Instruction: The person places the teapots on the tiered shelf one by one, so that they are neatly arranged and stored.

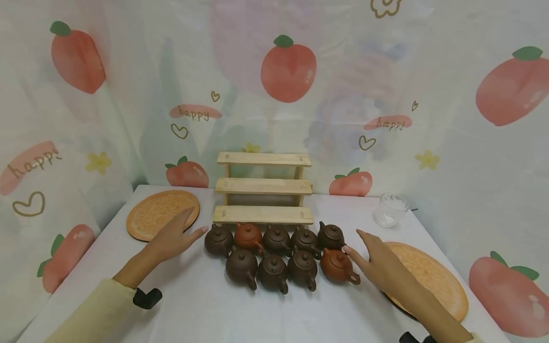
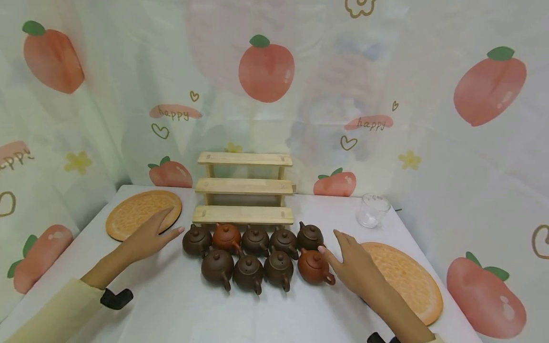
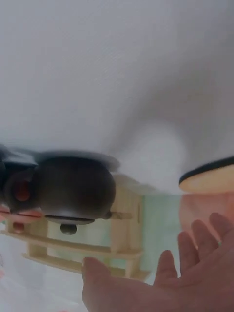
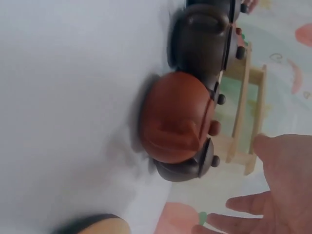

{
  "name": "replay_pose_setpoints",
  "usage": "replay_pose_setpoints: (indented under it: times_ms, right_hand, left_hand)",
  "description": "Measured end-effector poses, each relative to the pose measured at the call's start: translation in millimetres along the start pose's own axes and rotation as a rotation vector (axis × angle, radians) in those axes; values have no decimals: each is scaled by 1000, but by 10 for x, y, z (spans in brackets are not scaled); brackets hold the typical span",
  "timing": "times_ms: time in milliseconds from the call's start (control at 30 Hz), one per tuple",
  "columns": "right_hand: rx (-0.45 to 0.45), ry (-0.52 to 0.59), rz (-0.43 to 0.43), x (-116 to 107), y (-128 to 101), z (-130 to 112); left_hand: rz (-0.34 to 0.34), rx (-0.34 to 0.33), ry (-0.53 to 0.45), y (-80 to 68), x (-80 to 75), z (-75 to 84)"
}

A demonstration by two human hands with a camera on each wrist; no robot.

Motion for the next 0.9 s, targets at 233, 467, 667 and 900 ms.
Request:
replay_pose_setpoints:
  times_ms: [233,467,667,900]
  right_hand:
    - [9,2,60,124,-168,-96]
    - [109,32,-13,242,-298,-89]
    - [161,89,-46,357,-342,-56]
    - [78,92,-20,452,-372,-27]
  left_hand:
    - [-46,-57,-154,233,58,17]
    - [-74,-58,-210,429,130,101]
    - [-117,-66,-232,532,205,151]
    - [-162,-68,-232,595,241,221]
Point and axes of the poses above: each hand's wrist, its own y-axis towards the middle knuckle, its own x-axis out of the palm, z = x × y, the point moved 1 cm from there along y, towards the middle knuckle, and after that the axes turned 11 degrees about -x, right-handed, at the moved point
